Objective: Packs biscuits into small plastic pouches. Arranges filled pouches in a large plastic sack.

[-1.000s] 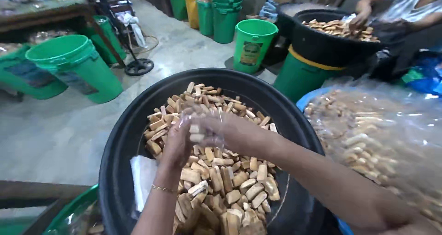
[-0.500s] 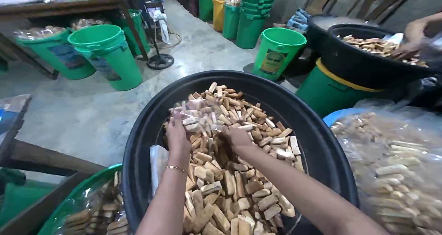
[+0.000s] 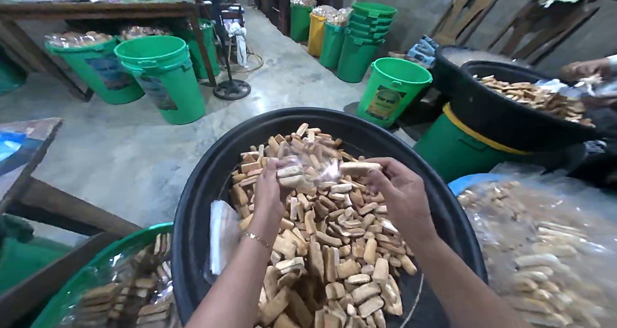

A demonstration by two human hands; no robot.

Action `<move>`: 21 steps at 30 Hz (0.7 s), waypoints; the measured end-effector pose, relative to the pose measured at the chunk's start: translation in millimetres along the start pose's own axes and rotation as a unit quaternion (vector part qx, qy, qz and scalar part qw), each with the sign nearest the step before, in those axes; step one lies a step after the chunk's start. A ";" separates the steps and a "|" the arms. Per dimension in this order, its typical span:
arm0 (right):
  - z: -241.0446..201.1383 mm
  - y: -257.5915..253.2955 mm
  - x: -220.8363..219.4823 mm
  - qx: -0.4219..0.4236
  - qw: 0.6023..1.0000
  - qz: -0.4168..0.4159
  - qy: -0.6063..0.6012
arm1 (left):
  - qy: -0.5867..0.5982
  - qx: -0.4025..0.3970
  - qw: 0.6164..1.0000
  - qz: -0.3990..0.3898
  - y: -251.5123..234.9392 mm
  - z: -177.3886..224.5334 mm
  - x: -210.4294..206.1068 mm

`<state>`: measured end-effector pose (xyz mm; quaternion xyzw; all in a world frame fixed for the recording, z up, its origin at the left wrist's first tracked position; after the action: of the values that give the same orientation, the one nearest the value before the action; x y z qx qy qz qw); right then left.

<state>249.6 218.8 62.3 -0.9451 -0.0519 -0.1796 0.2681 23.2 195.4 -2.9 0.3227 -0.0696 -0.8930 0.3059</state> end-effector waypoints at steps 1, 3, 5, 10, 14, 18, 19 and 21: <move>-7.9 4.5 1.1 0.068 0.997 0.036 0.018 | -0.003 0.003 1.000 -0.021 3.9 -3.0 -4.2; -14.5 9.3 -3.2 0.186 0.974 0.095 0.084 | -0.015 0.013 0.997 -0.074 16.1 -7.9 -14.4; -15.7 6.3 -15.0 0.237 0.959 0.093 0.125 | -0.024 0.021 0.992 -0.123 29.8 -9.7 -26.0; -33.3 -16.3 -41.4 0.191 0.959 -0.155 0.138 | 0.040 0.003 0.976 -0.213 37.7 2.4 -31.9; -18.6 -58.2 -31.7 0.167 0.976 -0.103 0.090 | 0.080 -0.068 0.984 -0.147 18.3 28.7 -5.5; 61.3 -75.9 -84.0 -0.047 0.913 -0.290 0.283 | 0.122 -0.096 0.986 -0.060 1.8 41.7 12.4; 75.3 -72.5 -102.7 -0.073 0.874 -0.356 0.324 | 0.124 -0.093 0.987 -0.050 0.2 41.0 12.2; 87.5 -65.5 -131.3 -0.098 0.822 -0.427 0.363 | 0.128 -0.084 0.987 -0.046 -1.7 38.9 10.8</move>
<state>142.0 320.2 -23.3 -0.7163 -0.3308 -0.6104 0.0699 -8.2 187.5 21.2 0.4101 0.0607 -0.8602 0.2969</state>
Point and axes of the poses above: each hand's wrist, its own y-axis away from the middle knuckle, its own x-axis out of the back of the hand, z = x × y, the point moved 6 cm from there along -y, towards the middle knuckle, and after that the axes turned 7 degrees about y, right-handed, at the moved point
